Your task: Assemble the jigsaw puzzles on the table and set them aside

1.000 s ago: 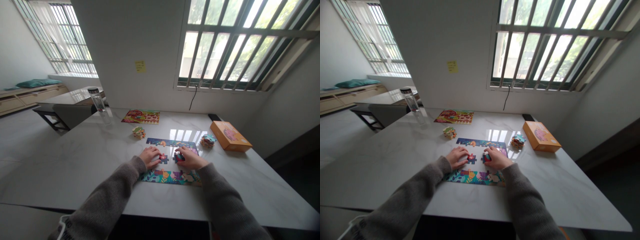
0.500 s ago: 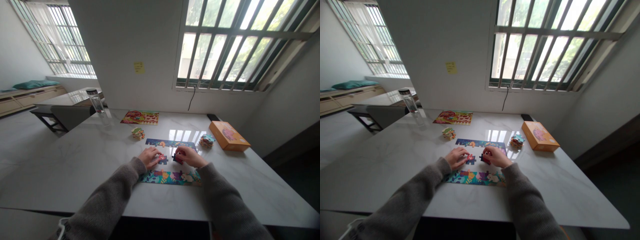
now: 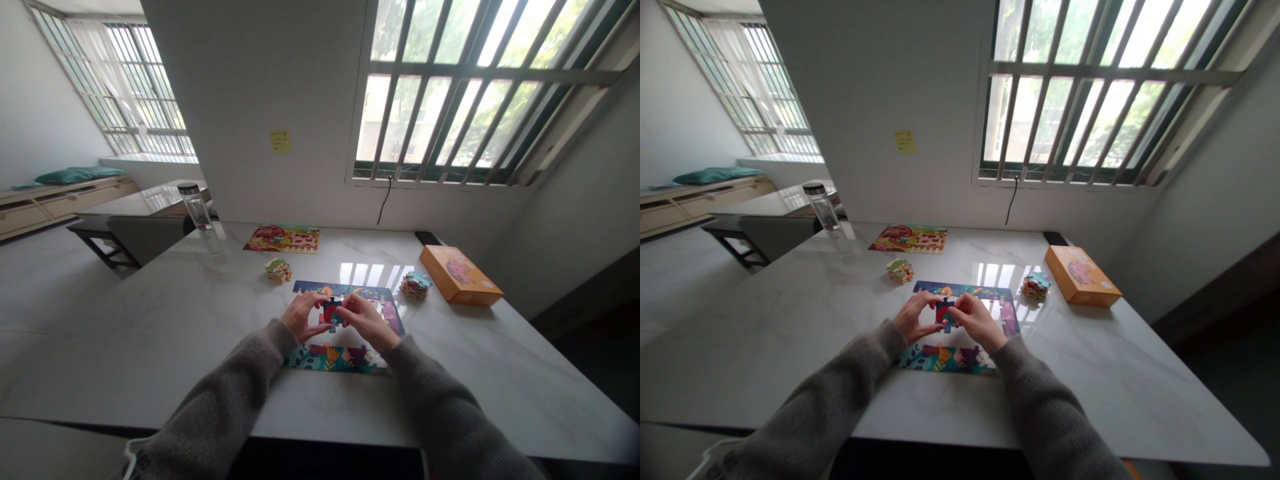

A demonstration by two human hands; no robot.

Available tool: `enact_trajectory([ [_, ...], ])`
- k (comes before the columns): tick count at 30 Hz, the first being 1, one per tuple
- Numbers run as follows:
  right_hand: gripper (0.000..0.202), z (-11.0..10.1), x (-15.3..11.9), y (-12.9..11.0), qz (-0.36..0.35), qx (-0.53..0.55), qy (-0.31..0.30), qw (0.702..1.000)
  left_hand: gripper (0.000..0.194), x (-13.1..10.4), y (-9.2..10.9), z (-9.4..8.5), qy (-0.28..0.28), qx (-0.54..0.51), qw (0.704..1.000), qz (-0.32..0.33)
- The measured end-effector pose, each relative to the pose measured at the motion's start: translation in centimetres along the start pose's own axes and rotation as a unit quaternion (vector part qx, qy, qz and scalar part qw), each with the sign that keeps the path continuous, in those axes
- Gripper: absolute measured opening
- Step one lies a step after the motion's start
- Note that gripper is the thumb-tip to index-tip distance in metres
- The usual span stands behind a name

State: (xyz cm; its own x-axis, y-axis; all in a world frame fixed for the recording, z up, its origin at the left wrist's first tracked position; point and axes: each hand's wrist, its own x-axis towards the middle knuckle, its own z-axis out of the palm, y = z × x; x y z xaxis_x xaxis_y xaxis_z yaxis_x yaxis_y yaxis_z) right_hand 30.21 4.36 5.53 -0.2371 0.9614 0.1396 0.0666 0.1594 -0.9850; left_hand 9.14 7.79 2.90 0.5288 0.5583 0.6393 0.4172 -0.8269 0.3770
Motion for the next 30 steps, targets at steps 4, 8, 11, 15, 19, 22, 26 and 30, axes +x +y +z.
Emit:
enact_trajectory([
  [4,0.027,-2.3,0.3,-0.3,-0.043,-0.148,0.03,0.988,0.053,0.0,-0.9,-0.7,-0.011,0.039,0.999,-0.022],
  [8,0.019,-6.0,0.5,-0.2,-0.081,-0.418,0.074,0.902,0.052,-0.5,-2.4,-1.2,-0.063,0.094,0.991,-0.064],
  [11,0.016,-7.3,0.2,0.4,-0.048,-0.525,-0.001,0.85,0.052,-1.0,-3.0,-0.9,-0.117,0.113,0.983,-0.087],
  [15,0.032,-6.9,-0.4,1.2,0.009,-0.577,-0.063,0.814,0.054,-1.3,-3.0,-0.1,-0.153,0.114,0.977,-0.098],
  [19,0.035,-6.1,-0.3,1.7,0.014,-0.588,-0.072,0.805,0.054,-1.4,-3.0,0.5,-0.167,0.117,0.974,-0.097],
  [22,0.03,-6.1,-0.2,1.9,0.0,-0.563,-0.087,0.822,0.053,-1.5,-3.1,0.7,-0.162,0.114,0.975,-0.096],
  [26,0.04,-6.2,-0.2,1.7,-0.011,-0.518,-0.083,0.851,0.052,-1.7,-3.0,0.8,-0.152,0.114,0.976,-0.104],
  [30,0.042,-6.2,-0.4,1.4,0.0,-0.519,-0.096,0.85,0.055,-1.8,-2.6,0.7,-0.155,0.112,0.974,-0.119],
])
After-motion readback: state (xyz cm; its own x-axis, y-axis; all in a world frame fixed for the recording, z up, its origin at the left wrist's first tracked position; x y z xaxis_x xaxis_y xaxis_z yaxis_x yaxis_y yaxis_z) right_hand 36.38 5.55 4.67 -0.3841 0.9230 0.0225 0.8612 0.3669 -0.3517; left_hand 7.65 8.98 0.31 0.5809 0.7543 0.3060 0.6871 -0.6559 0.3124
